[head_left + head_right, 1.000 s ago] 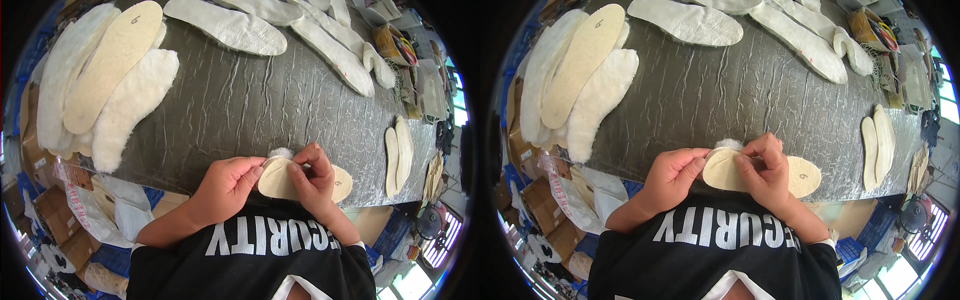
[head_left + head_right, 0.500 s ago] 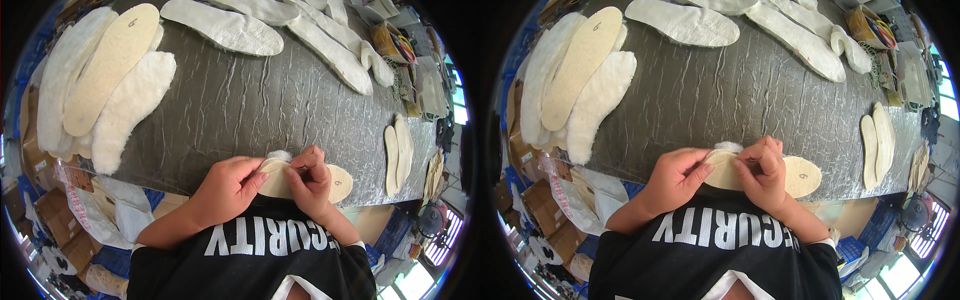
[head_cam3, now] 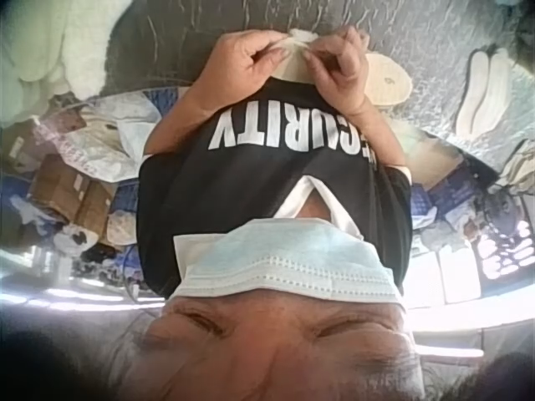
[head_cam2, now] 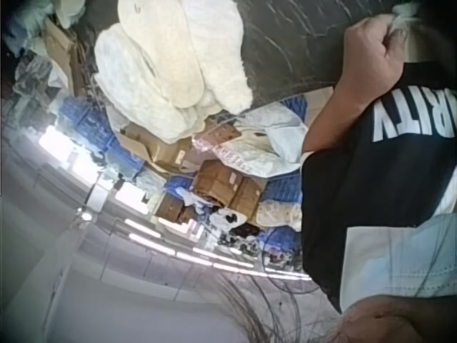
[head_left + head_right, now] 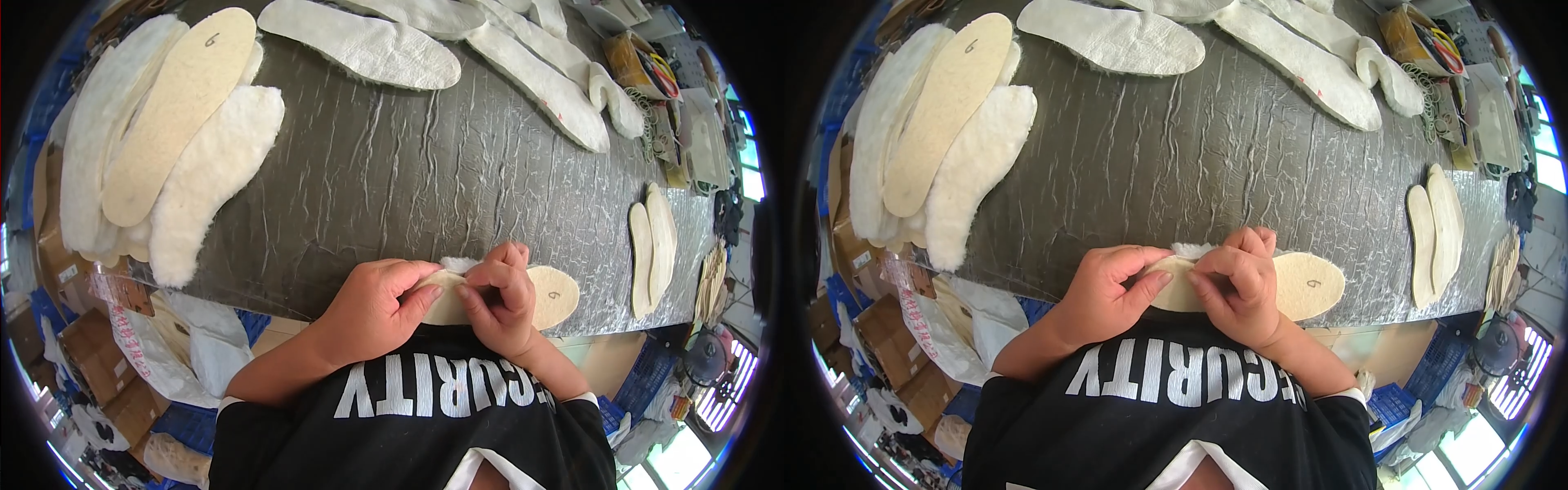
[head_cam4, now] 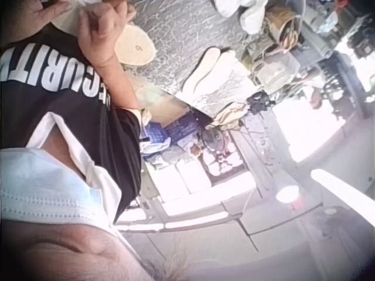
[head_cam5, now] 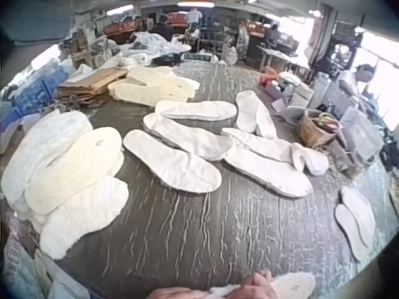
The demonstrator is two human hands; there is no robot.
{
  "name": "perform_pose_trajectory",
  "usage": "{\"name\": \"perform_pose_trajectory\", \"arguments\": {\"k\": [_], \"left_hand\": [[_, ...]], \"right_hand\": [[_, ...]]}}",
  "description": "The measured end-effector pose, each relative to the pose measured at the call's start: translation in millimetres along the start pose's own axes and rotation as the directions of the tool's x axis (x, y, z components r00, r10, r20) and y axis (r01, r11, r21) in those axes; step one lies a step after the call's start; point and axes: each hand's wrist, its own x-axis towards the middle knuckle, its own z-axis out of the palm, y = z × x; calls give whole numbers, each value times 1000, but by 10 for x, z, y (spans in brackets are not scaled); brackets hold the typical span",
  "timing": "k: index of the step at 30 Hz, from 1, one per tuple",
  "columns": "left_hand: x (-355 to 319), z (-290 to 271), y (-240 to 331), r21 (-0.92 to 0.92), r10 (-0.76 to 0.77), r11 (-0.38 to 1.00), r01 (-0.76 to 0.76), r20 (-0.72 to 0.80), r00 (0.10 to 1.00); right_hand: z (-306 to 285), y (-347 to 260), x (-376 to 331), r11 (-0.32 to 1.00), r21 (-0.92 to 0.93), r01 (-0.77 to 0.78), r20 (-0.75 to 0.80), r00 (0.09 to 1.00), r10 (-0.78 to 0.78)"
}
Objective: Joining and smoothing layers of shoe insoles by hand at a manufacturing workstation.
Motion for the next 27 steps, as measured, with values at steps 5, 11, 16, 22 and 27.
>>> {"name": "perform_pose_trajectory", "arguments": {"k": [5, 11, 16, 22, 27], "left_hand": [[3, 4, 72, -249, -247, 935, 251, 48, 968], [21, -116, -52, -373, -277, 876, 307, 134, 952], [13, -65, -102, -343, -314, 873, 346, 146, 938], [6, 71, -173, -19, -186, 983, 185, -106, 977], [12, 40, -111, -13, -71, 997, 70, -105, 992]], "right_hand": [[6, 9, -6, 1000, 3, 9, -3, 1000, -9], [-32, -13, 22, 999, -33, 15, 17, 1000, -14], [-53, 22, 27, 996, -45, 77, 88, 993, -73], [-97, 129, -88, 971, 75, 228, -30, 974, -226], [-71, 87, -37, 992, 71, 106, 29, 994, -108]]}}
